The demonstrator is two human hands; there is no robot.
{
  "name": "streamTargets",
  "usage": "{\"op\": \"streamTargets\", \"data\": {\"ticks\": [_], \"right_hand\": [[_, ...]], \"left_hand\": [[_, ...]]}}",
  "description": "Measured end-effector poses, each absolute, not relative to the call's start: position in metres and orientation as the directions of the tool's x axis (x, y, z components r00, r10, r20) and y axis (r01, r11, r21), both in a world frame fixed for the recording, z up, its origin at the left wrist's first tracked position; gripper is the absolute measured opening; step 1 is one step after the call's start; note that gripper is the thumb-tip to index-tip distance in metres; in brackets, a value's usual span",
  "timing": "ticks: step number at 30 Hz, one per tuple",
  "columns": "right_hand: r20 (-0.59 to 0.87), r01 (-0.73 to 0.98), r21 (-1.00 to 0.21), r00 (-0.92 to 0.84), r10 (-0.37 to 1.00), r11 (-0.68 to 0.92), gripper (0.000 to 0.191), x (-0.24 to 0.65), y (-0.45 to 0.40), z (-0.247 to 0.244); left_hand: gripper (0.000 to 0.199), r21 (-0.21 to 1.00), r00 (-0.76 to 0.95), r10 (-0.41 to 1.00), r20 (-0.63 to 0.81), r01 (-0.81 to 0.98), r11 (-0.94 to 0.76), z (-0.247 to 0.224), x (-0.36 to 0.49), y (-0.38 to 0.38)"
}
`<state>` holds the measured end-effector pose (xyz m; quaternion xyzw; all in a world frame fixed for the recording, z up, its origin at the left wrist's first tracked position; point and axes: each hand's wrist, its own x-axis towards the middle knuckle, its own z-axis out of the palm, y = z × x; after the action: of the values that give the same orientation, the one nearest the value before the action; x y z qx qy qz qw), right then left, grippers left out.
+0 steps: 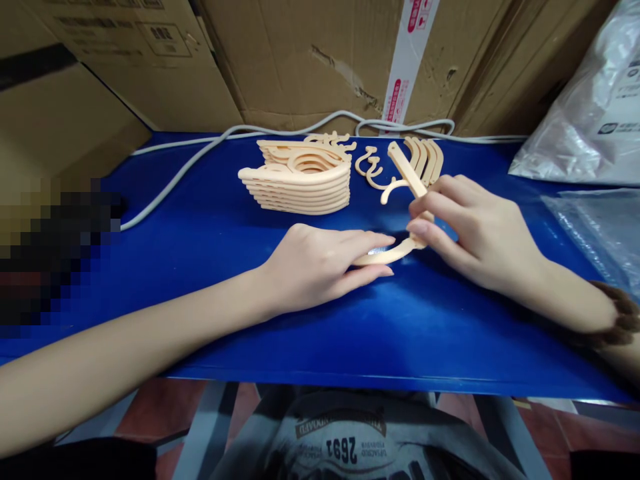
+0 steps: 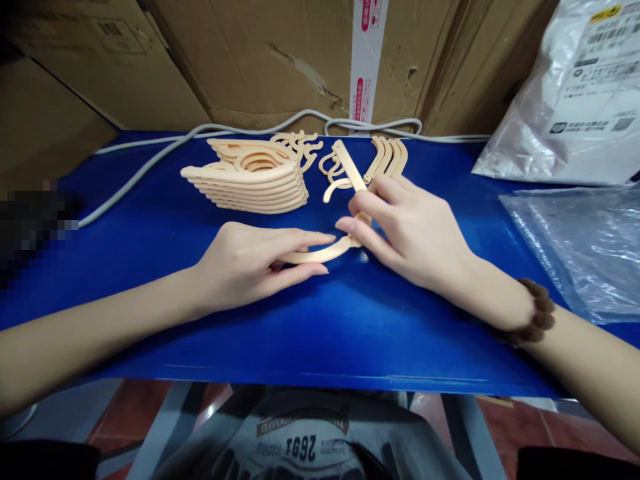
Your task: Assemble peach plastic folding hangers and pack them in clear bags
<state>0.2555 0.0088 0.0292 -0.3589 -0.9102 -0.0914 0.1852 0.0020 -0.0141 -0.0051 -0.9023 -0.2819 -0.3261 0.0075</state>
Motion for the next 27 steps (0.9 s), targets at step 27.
{"op": "streamTargets", "data": {"ticks": [27], "right_hand": [[0.243,0.728,0.094,-0.678,0.693,0.679,0.023,0.268,0.036,0.020]], "left_hand": [[0.024,0.132,0.635,0.570,0.521,0.600,-0.789,-0.007,0.001,-0.006]]}}
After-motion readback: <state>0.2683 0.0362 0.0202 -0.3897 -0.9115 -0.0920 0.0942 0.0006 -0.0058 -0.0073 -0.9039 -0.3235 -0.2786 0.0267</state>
